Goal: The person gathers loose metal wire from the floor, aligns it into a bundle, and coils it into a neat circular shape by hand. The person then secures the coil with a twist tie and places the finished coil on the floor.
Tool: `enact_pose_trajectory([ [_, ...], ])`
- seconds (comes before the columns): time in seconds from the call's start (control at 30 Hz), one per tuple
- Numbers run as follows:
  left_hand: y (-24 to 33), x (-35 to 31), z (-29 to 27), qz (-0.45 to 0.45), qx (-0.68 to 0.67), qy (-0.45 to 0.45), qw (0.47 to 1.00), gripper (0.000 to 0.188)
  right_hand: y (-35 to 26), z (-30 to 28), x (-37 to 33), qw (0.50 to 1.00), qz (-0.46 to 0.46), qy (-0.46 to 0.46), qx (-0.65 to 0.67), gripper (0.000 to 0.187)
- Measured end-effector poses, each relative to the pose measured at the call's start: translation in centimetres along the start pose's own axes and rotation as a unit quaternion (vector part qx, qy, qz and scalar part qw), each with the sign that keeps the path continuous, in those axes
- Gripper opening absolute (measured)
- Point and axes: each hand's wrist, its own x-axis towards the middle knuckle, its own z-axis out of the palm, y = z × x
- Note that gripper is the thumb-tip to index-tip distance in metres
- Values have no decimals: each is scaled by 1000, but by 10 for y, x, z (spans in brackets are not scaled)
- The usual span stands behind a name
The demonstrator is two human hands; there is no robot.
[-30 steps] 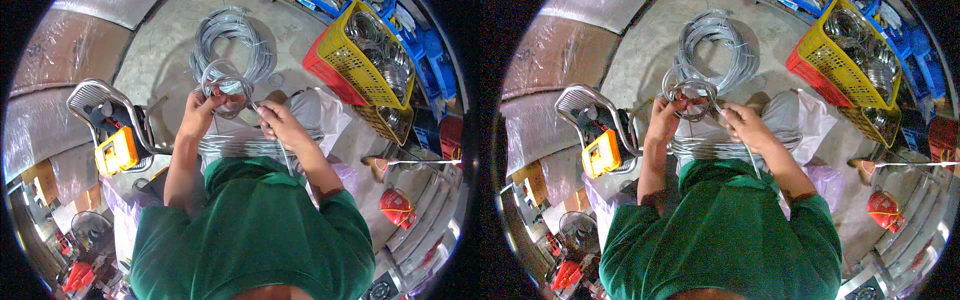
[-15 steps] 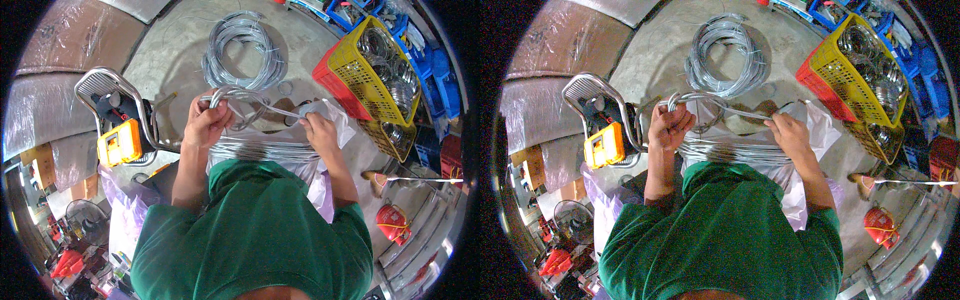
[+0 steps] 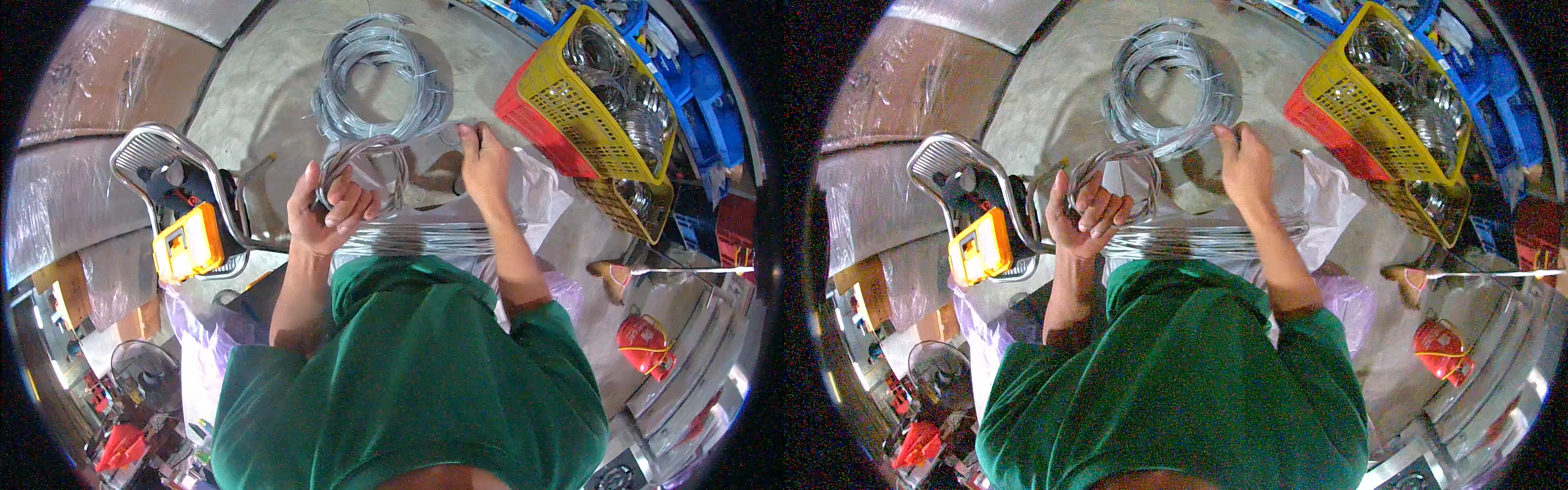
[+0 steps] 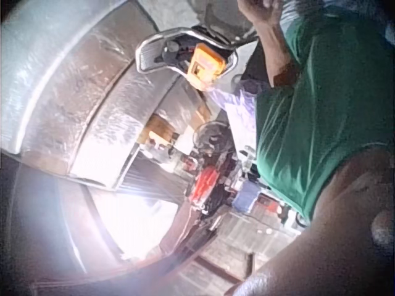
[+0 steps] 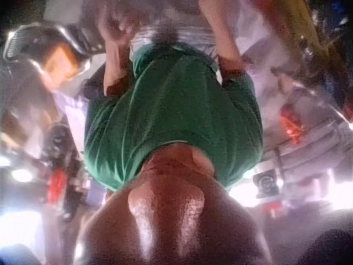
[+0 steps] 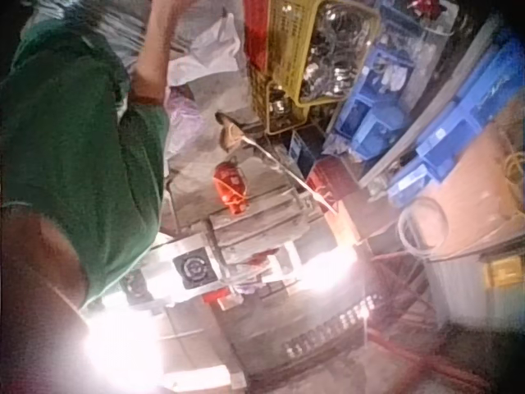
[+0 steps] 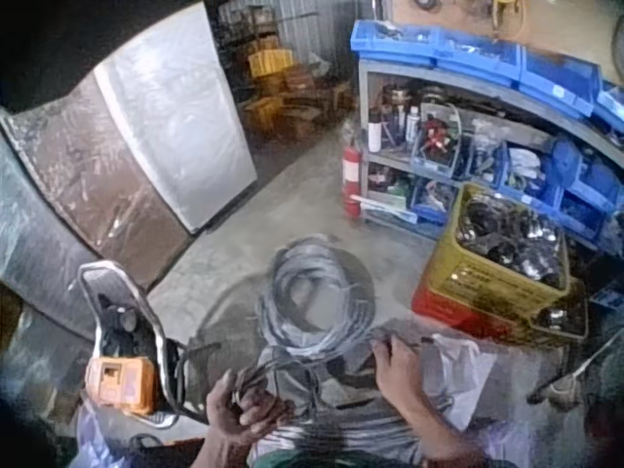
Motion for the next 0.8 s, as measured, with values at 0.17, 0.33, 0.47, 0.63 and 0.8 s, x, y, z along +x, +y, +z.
enact_pose_trajectory([
  [0.17, -14, 3, 4, 51, 3, 10, 999, 37, -47, 30, -1, 778, 220, -13, 589, 41],
  [0.33, -27, 6, 17, 72, 44, 59, 995, 34, -76, 24, 12, 615, 190, -18, 765, 43],
  [0.47, -18, 1, 30, 77, 130, 100, 983, 40, -73, 15, 23, 623, 227, 38, 747, 40],
  [0.63, -10, -5, 48, 49, 265, 178, 946, 39, -60, 8, 33, 613, 140, 41, 776, 36],
  [0.8, -4, -5, 56, 88, 290, 262, 916, 32, -60, 6, 35, 783, 48, 132, 606, 34],
])
